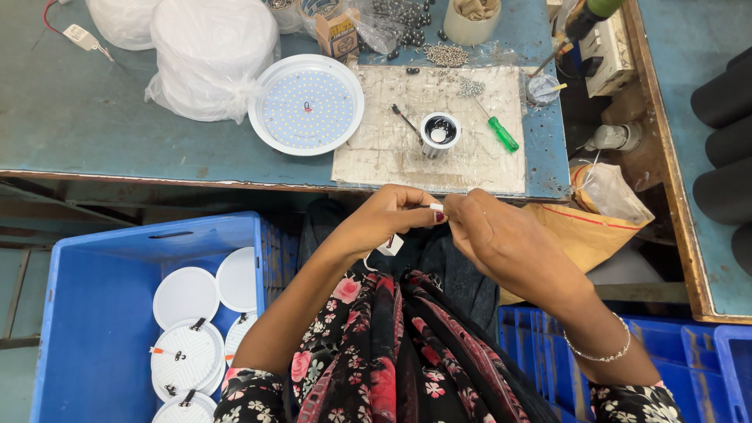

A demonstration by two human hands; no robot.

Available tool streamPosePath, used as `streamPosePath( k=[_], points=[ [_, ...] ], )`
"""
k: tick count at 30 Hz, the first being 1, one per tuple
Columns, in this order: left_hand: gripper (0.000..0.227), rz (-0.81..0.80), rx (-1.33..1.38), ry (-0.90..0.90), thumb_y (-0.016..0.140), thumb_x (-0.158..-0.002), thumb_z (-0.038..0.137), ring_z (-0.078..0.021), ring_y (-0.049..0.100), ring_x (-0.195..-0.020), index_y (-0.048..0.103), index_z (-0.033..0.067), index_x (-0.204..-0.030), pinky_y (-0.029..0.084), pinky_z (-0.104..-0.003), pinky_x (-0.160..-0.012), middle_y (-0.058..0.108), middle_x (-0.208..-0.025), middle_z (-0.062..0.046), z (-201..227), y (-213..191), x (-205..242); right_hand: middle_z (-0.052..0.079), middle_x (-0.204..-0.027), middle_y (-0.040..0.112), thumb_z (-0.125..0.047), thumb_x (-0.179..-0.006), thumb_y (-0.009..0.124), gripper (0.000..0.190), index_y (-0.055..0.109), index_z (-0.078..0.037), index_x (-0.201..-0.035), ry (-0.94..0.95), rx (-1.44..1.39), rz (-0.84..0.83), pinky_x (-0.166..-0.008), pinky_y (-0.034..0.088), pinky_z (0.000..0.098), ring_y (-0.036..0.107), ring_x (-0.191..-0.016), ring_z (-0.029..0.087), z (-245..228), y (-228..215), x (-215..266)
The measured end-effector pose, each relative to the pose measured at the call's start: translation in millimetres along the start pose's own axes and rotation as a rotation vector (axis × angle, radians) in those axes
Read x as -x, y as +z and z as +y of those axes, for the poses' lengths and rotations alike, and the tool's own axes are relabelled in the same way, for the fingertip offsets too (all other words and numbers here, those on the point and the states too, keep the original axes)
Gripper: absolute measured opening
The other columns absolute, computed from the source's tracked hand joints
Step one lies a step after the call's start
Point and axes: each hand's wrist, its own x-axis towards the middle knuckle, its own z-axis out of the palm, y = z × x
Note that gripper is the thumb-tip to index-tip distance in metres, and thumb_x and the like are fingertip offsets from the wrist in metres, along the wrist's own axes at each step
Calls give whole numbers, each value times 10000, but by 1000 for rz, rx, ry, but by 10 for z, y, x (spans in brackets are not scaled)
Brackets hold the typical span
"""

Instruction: The person assembles LED light fixtures by hand. They place small metal components into the center of white circular LED panels, secure them with a green power drill, and then connect wires to the back of the panels.

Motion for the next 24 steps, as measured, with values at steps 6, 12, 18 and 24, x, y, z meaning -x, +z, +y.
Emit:
streamPosePath(
  k=[6,12,18,24],
  points=[
    [245,-37,109,144,707,-934,217,-24,597,-816,744,0,-1041,449,-181,-718,703,-890,19,-109,14,-60,168,-851,588,-46,-896,683,253,512,24,-1068,10,29,-7,-664,491,467,634,-785,366,-11,3,-5],
    [240,-21,97,161,692,-960,167,-55,628,-892,734,-37,-1080,495,-211,-824,727,-964,-31,-179,28,-98,172,-854,591,-44,-899,676,264,502,28,-1083,0,16,10,-673,493,465,634,-786,372,-6,13,-21],
    [260,-34,101,154,704,-940,186,-23,606,-859,731,-11,-1108,467,-185,-764,721,-944,15,-196,42,-112,161,-853,612,-57,-889,716,290,495,16,-1063,50,-38,4,-659,503,442,639,-767,357,43,20,28],
    [279,-103,200,111,727,-940,242,2,442,-690,738,20,-1109,321,-177,-594,640,-844,76,-173,-24,-79,116,-921,678,-92,-887,760,276,567,-1,-1063,156,-261,126,-720,567,338,703,-817,222,151,71,100]
  ],
)
